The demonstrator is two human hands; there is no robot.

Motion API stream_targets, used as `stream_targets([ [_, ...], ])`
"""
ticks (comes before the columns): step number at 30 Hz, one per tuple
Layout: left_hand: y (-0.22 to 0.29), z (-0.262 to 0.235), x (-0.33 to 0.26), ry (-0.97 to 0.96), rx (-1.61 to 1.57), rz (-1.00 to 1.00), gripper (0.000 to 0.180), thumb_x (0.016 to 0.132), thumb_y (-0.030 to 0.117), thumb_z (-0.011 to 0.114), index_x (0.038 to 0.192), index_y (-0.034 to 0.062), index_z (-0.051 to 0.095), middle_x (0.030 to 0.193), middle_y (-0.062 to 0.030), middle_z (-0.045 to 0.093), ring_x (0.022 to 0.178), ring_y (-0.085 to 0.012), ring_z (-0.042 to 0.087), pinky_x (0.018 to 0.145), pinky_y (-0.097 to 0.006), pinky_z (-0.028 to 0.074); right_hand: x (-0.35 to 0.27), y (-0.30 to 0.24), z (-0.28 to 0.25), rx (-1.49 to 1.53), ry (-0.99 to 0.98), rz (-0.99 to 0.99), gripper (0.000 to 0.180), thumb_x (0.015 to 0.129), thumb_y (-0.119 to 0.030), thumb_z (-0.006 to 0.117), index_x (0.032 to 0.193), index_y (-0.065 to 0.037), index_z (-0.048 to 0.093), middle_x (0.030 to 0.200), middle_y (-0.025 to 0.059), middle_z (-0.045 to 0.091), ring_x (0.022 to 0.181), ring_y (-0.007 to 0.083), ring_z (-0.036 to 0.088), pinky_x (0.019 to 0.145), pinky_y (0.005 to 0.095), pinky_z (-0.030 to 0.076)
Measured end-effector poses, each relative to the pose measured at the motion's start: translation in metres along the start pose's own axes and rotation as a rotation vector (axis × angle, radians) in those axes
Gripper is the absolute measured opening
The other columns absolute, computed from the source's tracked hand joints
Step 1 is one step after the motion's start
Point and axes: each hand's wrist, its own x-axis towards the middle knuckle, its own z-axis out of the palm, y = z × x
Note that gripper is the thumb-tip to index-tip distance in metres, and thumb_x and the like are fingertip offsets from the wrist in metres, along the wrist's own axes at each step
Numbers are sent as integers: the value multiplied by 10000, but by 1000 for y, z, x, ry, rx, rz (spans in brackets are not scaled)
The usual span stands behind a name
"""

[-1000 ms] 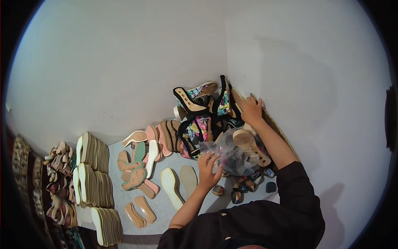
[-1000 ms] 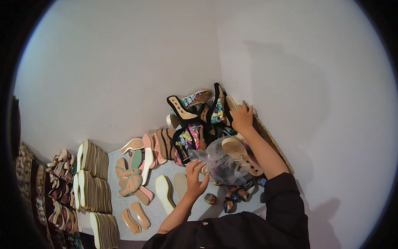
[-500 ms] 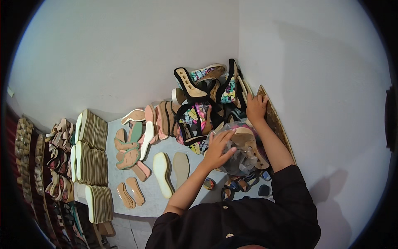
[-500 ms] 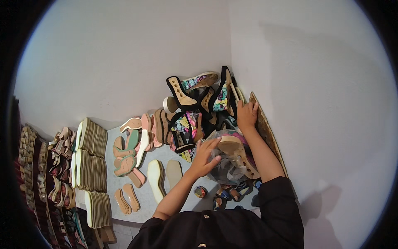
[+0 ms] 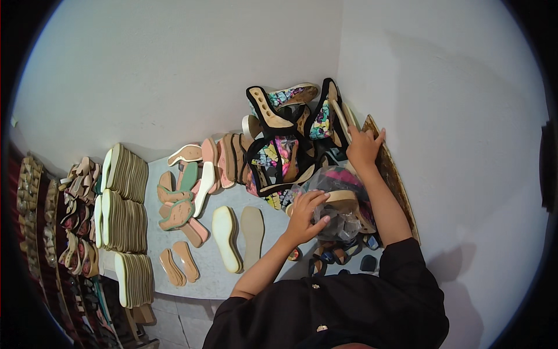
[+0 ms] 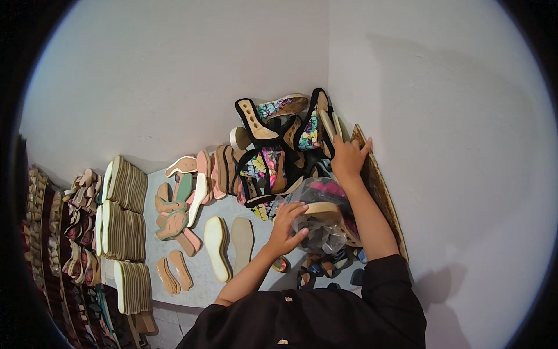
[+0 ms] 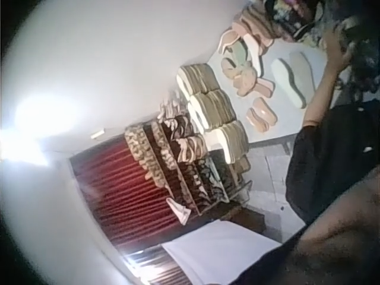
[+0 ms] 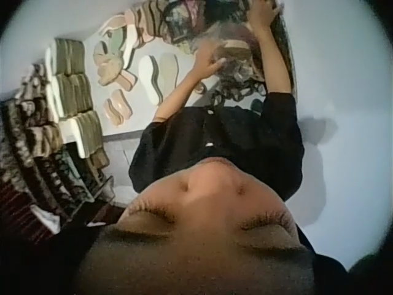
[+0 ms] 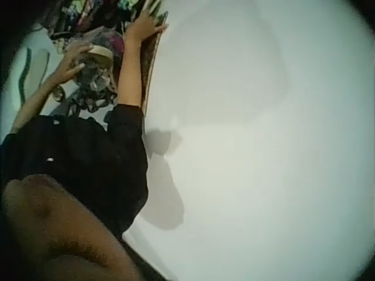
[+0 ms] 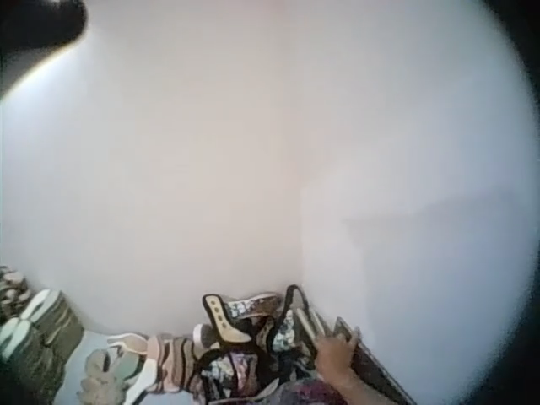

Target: Sorting and stacking shoe insoles and components on a worktable.

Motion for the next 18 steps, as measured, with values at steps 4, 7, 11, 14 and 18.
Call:
stream_targets([
  [4, 2, -5, -2, 141, 46, -15, 462, 820, 292, 552, 1225, 78, 492, 1242, -163, 450, 1166, -341, 424, 1021, -499, 222, -10, -19, -59, 182, 96, 104, 353, 695, -40, 627, 1030, -142, 588, 780, 62, 615, 916, 261, 559, 1025, 638, 118],
  [7, 6, -15, -3, 330, -36, -70, 449, 834, 266, 529, 1223, 46, 488, 1262, -191, 424, 1177, -341, 416, 1027, -442, 239, -29, -36, -98, 309, 170, 101, 388, 710, -91, 655, 1086, -156, 582, 810, 28, 610, 915, 237, 567, 1028, 636, 122],
  [11, 30, -34, -1, 354, -576, -199, 559, 929, 288, 442, 1399, 54, 249, 1377, -140, 337, 1292, -247, 313, 1060, -352, 234, -84, -78, -118, 475, 358, -145, 387, 731, -112, 652, 1107, -170, 580, 856, 25, 612, 869, 220, 580, 1025, 633, 134],
  [14, 36, -38, -14, 332, -999, -229, 631, 937, 422, 394, 1422, 77, 184, 1402, -121, 327, 1315, -246, 286, 1088, -381, 183, -131, -121, -111, 588, 204, -309, 367, 756, -117, 629, 1117, -164, 580, 902, 30, 622, 873, 227, 592, 1009, 631, 162],
  [18, 18, -66, -64, 303, -1332, -384, 568, 958, 464, 313, 1385, 92, 266, 1239, -116, 485, 1125, -251, 503, 942, -384, 417, -180, -158, -104, 779, 0, -510, 404, 781, -87, 617, 1177, -88, 538, 995, 75, 605, 926, 238, 591, 1030, 528, 211],
])
